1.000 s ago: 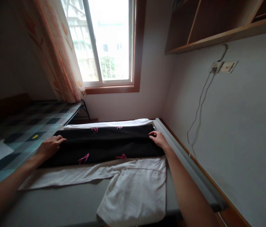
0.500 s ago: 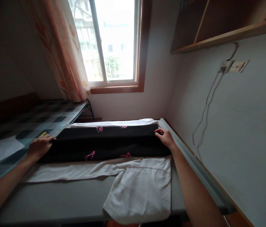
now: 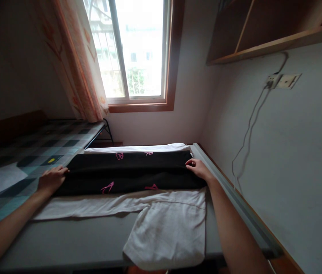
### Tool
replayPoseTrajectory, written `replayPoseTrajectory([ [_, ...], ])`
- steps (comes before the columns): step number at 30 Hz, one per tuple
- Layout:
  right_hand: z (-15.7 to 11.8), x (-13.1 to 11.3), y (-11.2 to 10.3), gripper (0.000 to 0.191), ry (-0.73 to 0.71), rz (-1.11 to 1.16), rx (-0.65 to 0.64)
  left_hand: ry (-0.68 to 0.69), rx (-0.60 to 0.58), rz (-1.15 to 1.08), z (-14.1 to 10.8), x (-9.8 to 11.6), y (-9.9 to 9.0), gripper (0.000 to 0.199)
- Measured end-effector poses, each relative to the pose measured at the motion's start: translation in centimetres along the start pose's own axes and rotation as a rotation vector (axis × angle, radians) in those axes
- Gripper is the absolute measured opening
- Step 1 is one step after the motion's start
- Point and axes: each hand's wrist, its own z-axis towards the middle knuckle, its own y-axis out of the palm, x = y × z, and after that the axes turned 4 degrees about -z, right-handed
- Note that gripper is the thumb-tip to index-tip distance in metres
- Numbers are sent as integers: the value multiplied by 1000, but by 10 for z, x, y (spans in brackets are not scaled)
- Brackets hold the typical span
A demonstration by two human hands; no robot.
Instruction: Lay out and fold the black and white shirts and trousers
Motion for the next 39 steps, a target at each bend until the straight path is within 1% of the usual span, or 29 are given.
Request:
replayPoseTrajectory([
  [4,-1,-3,-1,22,25,7,0,-41,42,-39,-3,0,7,32],
  [7,-1,-6,-1,21,28,14,9,-48,47,-72,-6,1,7,33],
  [14,3,2,6,20,-6,-45,117,-81,31,-88,-7,4,4,32],
  [18,4,3,10,19,0,-128,148,-58,43,-80,-7,3,6,35],
  [21,4,-1,10,20,21,-193,252,-87,43,-66,-9,2,8,30],
  [23,3,-4,10,21,24,-237,332,-101,70,-49,-11,2,9,29],
  [24,3,-5,10,22,28,-263,349,-102,87,-39,-12,1,10,30],
  [25,2,-6,11,22,37,-290,342,-98,99,-30,-12,1,12,30],
  [29,0,-5,15,20,111,-369,226,-89,111,-9,-13,0,16,32],
  [35,-2,-11,17,19,145,-420,218,-90,119,-35,-12,-1,17,33],
  [39,-4,-17,15,21,173,-429,177,-72,67,-89,-10,-2,14,34],
])
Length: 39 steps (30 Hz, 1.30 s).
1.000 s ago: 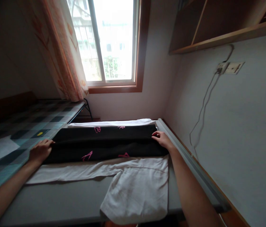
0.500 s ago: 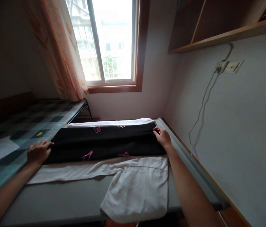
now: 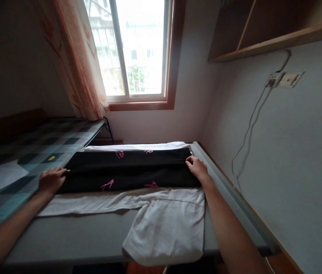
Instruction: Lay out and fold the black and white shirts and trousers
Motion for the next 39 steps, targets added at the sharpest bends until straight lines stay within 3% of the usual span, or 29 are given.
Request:
replayPoseTrajectory([
  [2,-2,-2,-2,21,8,-29,10,4,-53,-37,1,2,-3,34],
  [4,-5,-7,-3,19,17,-81,100,-7,-80,-60,1,7,-6,35],
  [7,-11,-24,-3,20,-63,-114,305,1,15,-78,-2,27,-9,36],
  [9,-18,-44,0,26,-222,-48,346,56,104,-131,-1,49,-10,39],
  [12,-29,-80,13,36,-457,86,269,191,115,-303,5,95,-9,43],
  [16,-40,-114,32,51,-611,97,149,352,22,-541,17,171,-14,46],
  [20,-42,-118,40,63,-608,-53,-37,515,-98,-613,23,242,-23,50],
  [24,-39,-110,38,66,-561,-147,-164,547,-170,-567,22,281,-22,54],
  [28,-33,-95,35,67,-483,-192,-149,543,-210,-517,18,278,-14,50],
  [33,-18,-59,32,70,-312,-216,-81,495,-169,-543,14,234,-10,50],
  [39,-10,-34,35,65,-173,-172,-63,160,-50,-558,18,177,-11,40],
])
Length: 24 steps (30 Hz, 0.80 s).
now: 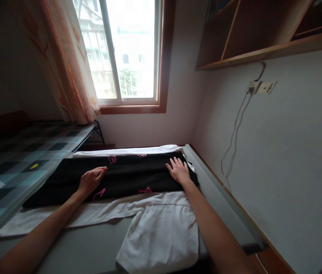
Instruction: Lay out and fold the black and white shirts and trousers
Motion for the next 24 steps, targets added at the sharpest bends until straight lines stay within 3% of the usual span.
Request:
replayPoseTrajectory([
  [5,-3,-1,1,57,-8,4,30,-70,57,133,1,-8,-9,25],
  [9,-6,-6,-9,46,-57,137,188,-34,113,228,0,-3,-7,23],
  [11,-7,-12,-16,41,-96,383,301,-4,111,230,-1,-1,-7,23],
  [13,-7,-17,-20,44,-72,772,371,10,97,210,-2,0,-7,23],
  [17,-2,-22,-20,63,113,1499,309,-26,67,162,-3,1,-8,22],
  [20,1,-17,-17,73,212,1763,195,-37,45,162,-3,1,-9,23],
  [24,2,-8,-15,74,270,1869,124,-36,36,169,-3,1,-9,23],
])
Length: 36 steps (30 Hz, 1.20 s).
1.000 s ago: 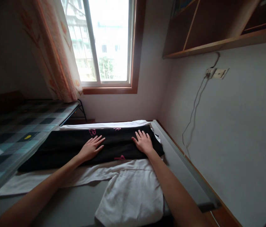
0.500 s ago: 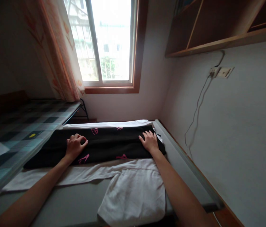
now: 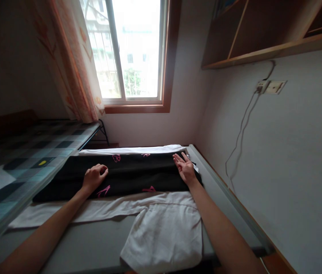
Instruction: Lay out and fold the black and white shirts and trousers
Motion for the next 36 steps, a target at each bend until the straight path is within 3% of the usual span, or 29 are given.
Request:
replayPoseTrajectory([
  [6,1,2,-5,62,-3,2,40,7,6,-7,0,-2,3,24],
  [20,3,2,-6,47,9,4,-14,15,5,-9,1,-4,5,24],
  [36,3,2,-4,56,47,2,10,8,-10,-1,0,-3,3,25],
])
